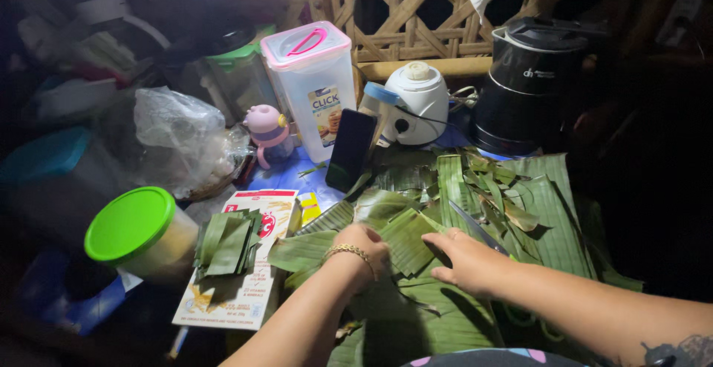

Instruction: The person uses green-handled scissors to cut large green leaves into smaller rectangular pieces on a cluttered table. The cut pieces are stacked on a box while the person continues trimming additional leaves.

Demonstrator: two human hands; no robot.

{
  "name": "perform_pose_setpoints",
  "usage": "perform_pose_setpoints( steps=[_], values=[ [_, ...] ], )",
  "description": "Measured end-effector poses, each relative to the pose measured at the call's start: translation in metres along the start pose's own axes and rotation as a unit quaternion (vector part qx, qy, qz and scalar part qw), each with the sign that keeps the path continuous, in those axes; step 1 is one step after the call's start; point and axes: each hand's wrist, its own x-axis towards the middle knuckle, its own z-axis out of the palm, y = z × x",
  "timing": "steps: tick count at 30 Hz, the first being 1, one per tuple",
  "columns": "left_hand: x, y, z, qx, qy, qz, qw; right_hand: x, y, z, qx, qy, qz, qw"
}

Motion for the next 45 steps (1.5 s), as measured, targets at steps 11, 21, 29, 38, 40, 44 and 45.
perform_pose_setpoints(
  steps=[11,21,29,38,40,44,45],
  values=[
    [-0.032,0.057,-0.01,0.237,0.102,0.03,0.966,-0.016,-0.022,-0.003,0.01,0.013,-0.017,1.0],
    [-0.034,0.064,0.0,0.276,0.152,0.111,0.943,-0.028,-0.031,-0.005,-0.004,-0.012,-0.004,1.0],
    [-0.022,0.031,0.045,0.295,0.186,0.308,0.885,-0.022,-0.008,0.02,-0.059,0.048,-0.014,0.997],
    [-0.034,0.018,-0.025,-0.204,0.138,0.079,0.966,0.02,-0.038,0.013,0.27,0.196,0.062,0.941],
    [-0.051,0.012,-0.048,-0.26,0.119,0.082,0.955,0.033,-0.066,0.01,0.46,0.095,0.051,0.882],
    [-0.072,-0.018,-0.087,-0.316,0.144,0.019,0.938,0.053,-0.124,0.009,0.585,-0.009,-0.006,0.811],
    [-0.077,-0.027,-0.095,-0.319,0.168,0.013,0.932,0.057,-0.138,0.009,0.604,-0.019,0.001,0.797]
  ],
)
